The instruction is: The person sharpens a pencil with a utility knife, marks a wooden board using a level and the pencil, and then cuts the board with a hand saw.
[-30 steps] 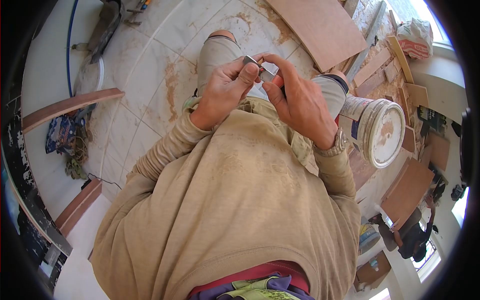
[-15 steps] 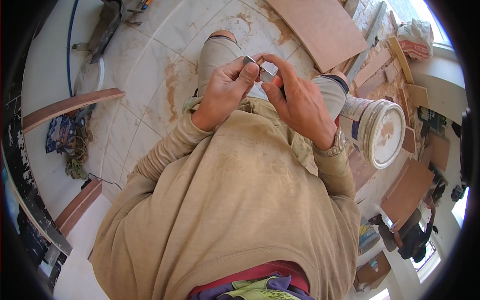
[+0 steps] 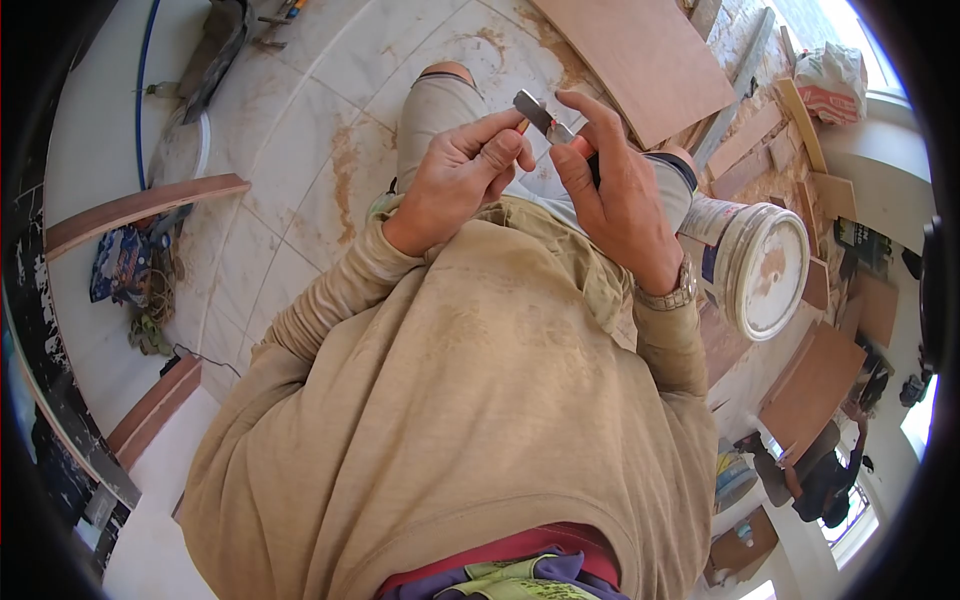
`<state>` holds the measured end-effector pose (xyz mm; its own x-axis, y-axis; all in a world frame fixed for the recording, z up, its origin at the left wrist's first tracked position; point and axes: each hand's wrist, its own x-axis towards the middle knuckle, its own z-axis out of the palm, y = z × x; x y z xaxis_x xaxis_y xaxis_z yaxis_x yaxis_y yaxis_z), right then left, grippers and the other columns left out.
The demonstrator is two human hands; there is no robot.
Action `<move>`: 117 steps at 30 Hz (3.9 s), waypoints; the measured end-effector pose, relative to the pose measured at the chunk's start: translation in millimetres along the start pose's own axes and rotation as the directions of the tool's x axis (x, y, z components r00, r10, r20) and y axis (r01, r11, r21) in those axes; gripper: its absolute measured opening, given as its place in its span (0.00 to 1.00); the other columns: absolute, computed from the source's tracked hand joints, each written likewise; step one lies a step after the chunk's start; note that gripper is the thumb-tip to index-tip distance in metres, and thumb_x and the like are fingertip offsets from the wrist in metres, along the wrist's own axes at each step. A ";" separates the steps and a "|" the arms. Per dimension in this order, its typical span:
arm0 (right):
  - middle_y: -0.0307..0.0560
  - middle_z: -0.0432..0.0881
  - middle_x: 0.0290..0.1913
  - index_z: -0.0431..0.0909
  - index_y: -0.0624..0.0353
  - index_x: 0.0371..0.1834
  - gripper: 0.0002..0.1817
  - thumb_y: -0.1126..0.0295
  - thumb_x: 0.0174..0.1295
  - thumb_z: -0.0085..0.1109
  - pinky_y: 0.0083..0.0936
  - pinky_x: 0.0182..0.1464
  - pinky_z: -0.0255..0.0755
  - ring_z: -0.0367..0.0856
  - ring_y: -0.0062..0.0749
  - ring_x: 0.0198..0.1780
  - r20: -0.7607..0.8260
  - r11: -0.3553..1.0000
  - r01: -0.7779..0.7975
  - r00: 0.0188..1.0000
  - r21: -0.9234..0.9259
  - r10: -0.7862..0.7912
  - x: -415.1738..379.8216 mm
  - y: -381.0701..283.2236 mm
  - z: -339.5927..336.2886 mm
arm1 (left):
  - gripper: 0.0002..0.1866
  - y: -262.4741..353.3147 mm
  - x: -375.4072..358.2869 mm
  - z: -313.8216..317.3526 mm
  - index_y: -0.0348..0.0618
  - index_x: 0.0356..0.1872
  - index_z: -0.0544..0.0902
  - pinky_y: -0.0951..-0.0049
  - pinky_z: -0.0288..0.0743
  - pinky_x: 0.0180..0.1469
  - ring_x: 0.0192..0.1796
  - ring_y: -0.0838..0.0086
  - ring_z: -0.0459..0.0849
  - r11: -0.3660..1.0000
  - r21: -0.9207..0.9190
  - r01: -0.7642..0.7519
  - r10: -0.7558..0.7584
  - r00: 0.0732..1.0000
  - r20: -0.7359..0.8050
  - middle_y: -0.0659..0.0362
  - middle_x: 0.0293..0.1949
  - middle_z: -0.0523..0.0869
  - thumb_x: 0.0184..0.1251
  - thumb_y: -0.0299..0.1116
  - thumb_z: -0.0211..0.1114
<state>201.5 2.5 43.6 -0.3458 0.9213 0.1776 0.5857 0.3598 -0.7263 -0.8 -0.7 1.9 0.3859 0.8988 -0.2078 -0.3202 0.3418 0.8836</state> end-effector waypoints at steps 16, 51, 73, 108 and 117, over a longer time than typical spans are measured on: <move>0.47 0.86 0.30 0.66 0.52 0.70 0.25 0.64 0.72 0.59 0.41 0.28 0.75 0.84 0.48 0.28 0.155 0.998 0.025 0.988 -0.061 -0.015 1.5 -9.5 -0.8 | 0.27 -0.6 -2.8 -0.8 0.38 0.70 0.75 0.86 0.56 0.24 0.26 0.90 0.62 0.998 -0.065 0.024 -0.023 1.000 0.013 0.70 0.31 0.73 0.82 0.47 0.58; 0.50 0.86 0.36 0.71 0.51 0.67 0.21 0.66 0.72 0.58 0.39 0.28 0.75 0.85 0.47 0.30 0.145 0.999 0.032 0.989 -0.032 -0.027 1.3 -5.4 1.4 | 0.20 3.6 -1.7 5.2 0.42 0.43 0.86 0.85 0.58 0.26 0.27 0.91 0.65 0.997 0.075 -0.023 0.032 0.992 -0.125 0.73 0.27 0.74 0.80 0.50 0.61; 0.51 0.85 0.33 0.68 0.52 0.70 0.23 0.68 0.73 0.59 0.41 0.30 0.74 0.83 0.49 0.29 -0.004 0.999 -0.019 1.000 0.038 0.019 1.6 5.2 2.2 | 0.20 3.6 2.9 2.9 0.41 0.65 0.78 0.86 0.62 0.26 0.28 0.90 0.68 0.999 -0.040 0.016 -0.020 0.995 -0.097 0.69 0.34 0.80 0.82 0.41 0.60; 0.45 0.84 0.30 0.69 0.51 0.68 0.22 0.64 0.74 0.58 0.37 0.27 0.74 0.84 0.44 0.28 0.146 0.995 0.089 0.986 -0.039 -0.082 7.3 -2.2 -0.3 | 0.20 0.3 0.5 -5.2 0.44 0.48 0.84 0.85 0.53 0.22 0.23 0.90 0.59 0.999 0.044 0.014 -0.011 0.998 -0.068 0.73 0.24 0.69 0.80 0.51 0.59; 0.46 0.85 0.30 0.68 0.51 0.69 0.22 0.64 0.74 0.57 0.38 0.27 0.74 0.85 0.45 0.28 0.146 0.992 0.110 0.984 -0.068 -0.099 6.8 1.0 2.7 | 0.20 -5.6 0.4 -5.6 0.44 0.46 0.85 0.85 0.52 0.22 0.23 0.90 0.60 0.999 0.053 -0.005 0.010 0.996 -0.089 0.73 0.25 0.71 0.80 0.51 0.60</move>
<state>197.7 8.8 42.4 -0.5057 0.8497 0.1495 0.5927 0.4681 -0.6555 -3.7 -0.7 -5.5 0.3045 0.9230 -0.2352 -0.2758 0.3218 0.9058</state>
